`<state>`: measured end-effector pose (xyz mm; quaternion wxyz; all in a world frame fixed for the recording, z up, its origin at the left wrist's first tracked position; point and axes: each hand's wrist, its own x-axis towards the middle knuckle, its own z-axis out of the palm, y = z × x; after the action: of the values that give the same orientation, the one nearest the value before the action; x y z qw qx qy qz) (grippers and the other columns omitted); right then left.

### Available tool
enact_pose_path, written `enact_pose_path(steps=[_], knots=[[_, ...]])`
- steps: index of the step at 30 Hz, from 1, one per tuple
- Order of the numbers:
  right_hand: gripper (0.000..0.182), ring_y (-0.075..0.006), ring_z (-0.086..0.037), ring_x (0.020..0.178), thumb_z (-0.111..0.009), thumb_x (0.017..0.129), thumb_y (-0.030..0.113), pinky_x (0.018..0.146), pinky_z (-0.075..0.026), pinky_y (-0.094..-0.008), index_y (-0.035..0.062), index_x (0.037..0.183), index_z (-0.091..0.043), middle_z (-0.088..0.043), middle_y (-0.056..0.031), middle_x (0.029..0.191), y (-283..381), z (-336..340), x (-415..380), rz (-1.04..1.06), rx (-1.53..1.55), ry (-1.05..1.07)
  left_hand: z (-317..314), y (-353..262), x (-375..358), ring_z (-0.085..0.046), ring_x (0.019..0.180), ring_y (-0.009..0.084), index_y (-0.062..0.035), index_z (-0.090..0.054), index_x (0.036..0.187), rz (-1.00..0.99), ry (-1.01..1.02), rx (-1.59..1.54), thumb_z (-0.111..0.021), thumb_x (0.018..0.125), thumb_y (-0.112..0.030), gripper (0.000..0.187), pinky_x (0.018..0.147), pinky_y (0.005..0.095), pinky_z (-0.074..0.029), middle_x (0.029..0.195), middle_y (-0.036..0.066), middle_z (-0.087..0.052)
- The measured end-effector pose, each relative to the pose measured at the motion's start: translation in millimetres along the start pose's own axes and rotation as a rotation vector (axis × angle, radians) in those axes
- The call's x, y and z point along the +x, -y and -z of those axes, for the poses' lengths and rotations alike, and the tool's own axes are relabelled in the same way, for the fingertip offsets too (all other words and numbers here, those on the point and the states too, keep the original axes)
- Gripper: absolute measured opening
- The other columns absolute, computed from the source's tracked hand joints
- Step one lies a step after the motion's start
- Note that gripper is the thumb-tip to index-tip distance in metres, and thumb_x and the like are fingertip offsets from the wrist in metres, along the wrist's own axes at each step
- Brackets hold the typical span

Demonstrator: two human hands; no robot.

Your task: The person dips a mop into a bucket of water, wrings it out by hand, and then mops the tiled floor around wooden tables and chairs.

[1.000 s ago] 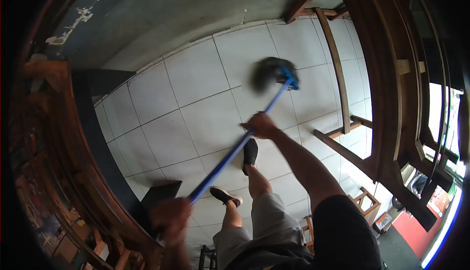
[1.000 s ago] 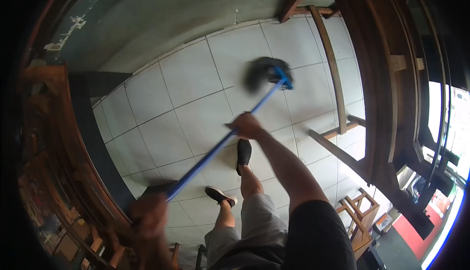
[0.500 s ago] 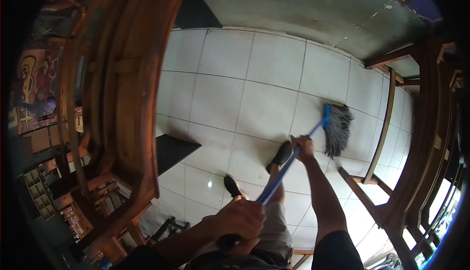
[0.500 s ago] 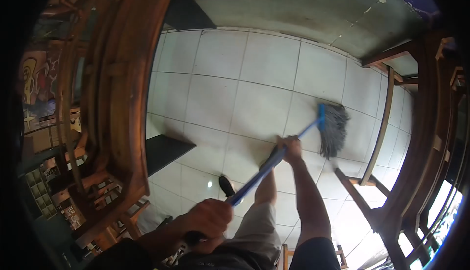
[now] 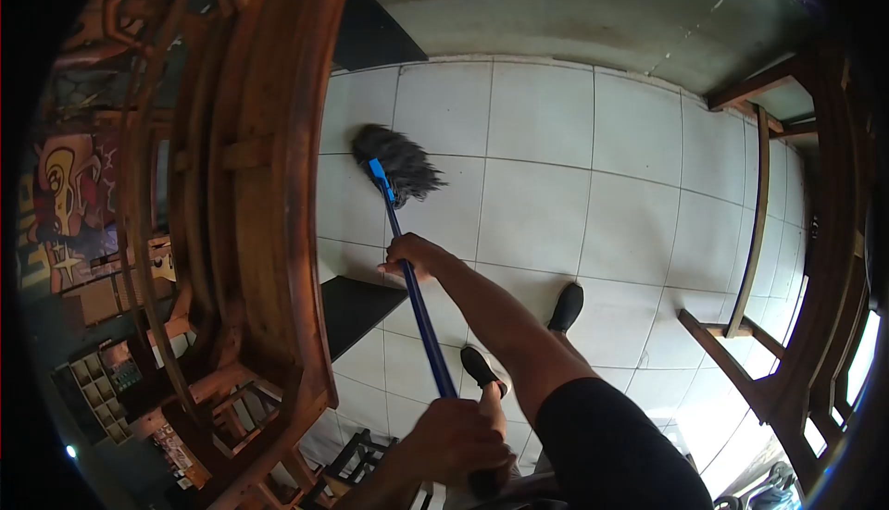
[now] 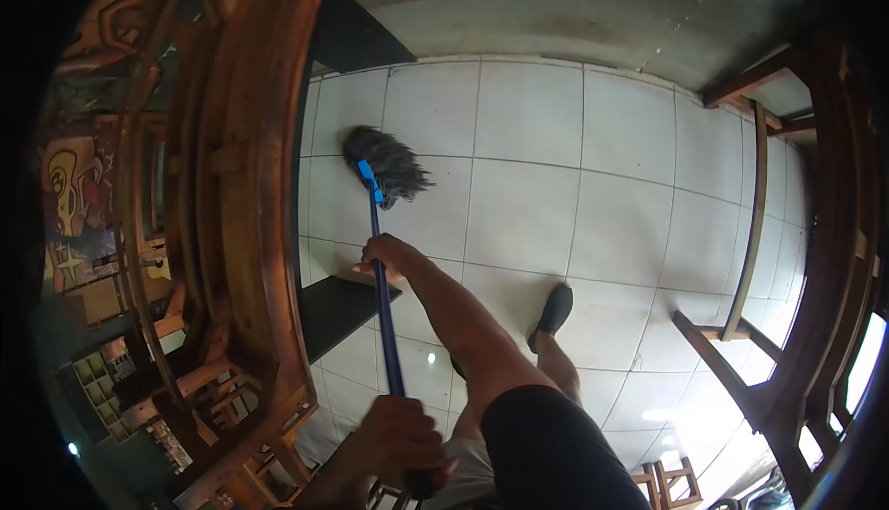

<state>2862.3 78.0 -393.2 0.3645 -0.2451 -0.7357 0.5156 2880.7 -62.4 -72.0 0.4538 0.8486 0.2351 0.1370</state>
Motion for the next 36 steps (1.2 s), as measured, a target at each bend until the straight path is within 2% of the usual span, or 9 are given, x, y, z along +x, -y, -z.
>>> enact_pose_path(steps=[12,14,17,19,20,23,28,33,36], knots=[[0.059,-0.0384,-0.063,0.077,-0.05,0.092,0.058,0.071,-0.049,-0.0461,0.0075,0.066,-0.065,-0.065,-0.0175,0.071,108,180,-198,-0.478,-0.269,-0.121,47,-45,94,-0.048,0.045,0.0105,-0.0169,-0.049,0.06,-0.214,-0.076,-0.701,-0.07,0.083,-0.031,0.034,0.044,0.0266,-0.043,0.051,-0.004,-0.046],[0.021,-0.0368,-0.064,0.085,-0.061,0.075,0.028,0.08,-0.051,-0.0463,0.008,0.072,-0.068,-0.067,-0.0165,0.078,103,210,-273,-0.65,-0.387,-0.113,81,-14,129,-0.046,0.041,0.0105,-0.0161,-0.046,0.058,-0.199,-0.12,-0.826,-0.07,0.085,-0.032,0.04,0.043,0.0261,-0.043,0.047,-0.004,-0.044],[0.033,-0.0314,-0.064,0.08,-0.063,0.072,0.019,0.074,-0.049,-0.0445,0.0231,0.102,-0.076,-0.065,-0.0111,0.077,60,224,-436,-0.838,-0.581,-0.302,-44,4,175,-0.029,0.041,0.0115,-0.0136,-0.032,0.053,-0.193,-0.188,-0.854,-0.064,0.087,-0.031,0.05,0.044,0.0286,-0.022,0.047,-0.001,-0.033],[0.02,-0.0293,-0.06,0.077,-0.061,0.085,0.034,0.07,-0.045,-0.0451,0.0228,0.095,-0.075,-0.061,-0.0079,0.073,36,229,-553,-0.868,-0.844,-0.448,-124,5,180,-0.042,0.055,0.0182,-0.0068,-0.045,0.059,0.267,-0.071,-0.541,-0.063,0.082,-0.032,0.039,0.053,0.0319,-0.035,0.058,0.003,-0.043],[0.027,-0.0301,-0.061,0.08,-0.058,0.089,0.041,0.074,-0.045,-0.0465,0.0188,0.089,-0.073,-0.063,-0.0075,0.076,67,243,-571,-1.186,-0.88,-0.303,-194,43,167,-0.041,0.053,0.0223,-0.0034,-0.05,0.065,-0.138,-0.229,-0.788,-0.061,0.08,-0.024,0.028,0.056,0.035,-0.04,0.059,0.005,-0.044],[0.043,-0.031,-0.063,0.092,-0.057,0.088,0.051,0.086,-0.046,-0.0515,0.0123,0.073,-0.069,-0.068,-0.0091,0.082,62,242,-636,-1.295,-0.872,-0.105,-219,22,166,-0.042,0.054,0.0276,-0.0017,-0.046,0.065,-0.252,-0.216,-1.129,-0.054,0.076,-0.005,0.014,0.064,0.0398,-0.041,0.055,0.01,-0.04],[0.039,-0.0366,-0.059,0.067,-0.069,0.086,0.028,0.067,-0.045,-0.0474,0.0071,0.054,-0.059,-0.058,-0.0148,0.059,69,178,-459,-0.803,-0.747,-0.552,-94,14,92,-0.034,0.047,0.0247,-0.0059,-0.03,0.05,-0.22,-0.129,-0.919,-0.051,0.066,0.005,0.029,0.054,0.0361,-0.031,0.047,0.007,-0.031],[0.015,-0.0333,-0.063,0.08,-0.062,0.087,0.023,0.078,-0.049,-0.0456,0.0139,0.084,-0.073,-0.066,-0.0105,0.076,47,34,-306,-0.447,-0.441,-0.504,15,-52,-44,-0.046,0.053,0.0241,-0.0045,-0.05,0.071,0.024,-0.327,-0.13,-0.057,0.061,0.005,0.016,0.048,0.0341,-0.038,0.063,0.006,-0.046],[0.033,-0.0349,-0.063,0.075,-0.062,0.09,0.034,0.073,-0.05,-0.0453,0.0076,0.07,-0.068,-0.064,-0.0147,0.072,101,-25,-181,-0.647,-0.34,-0.166,71,-101,-80,-0.044,0.048,0.0197,-0.0076,-0.04,0.054,0.049,-0.249,-0.483,-0.059,0.057,-0.007,0.019,0.049,0.034,-0.035,0.054,0.004,-0.047]])
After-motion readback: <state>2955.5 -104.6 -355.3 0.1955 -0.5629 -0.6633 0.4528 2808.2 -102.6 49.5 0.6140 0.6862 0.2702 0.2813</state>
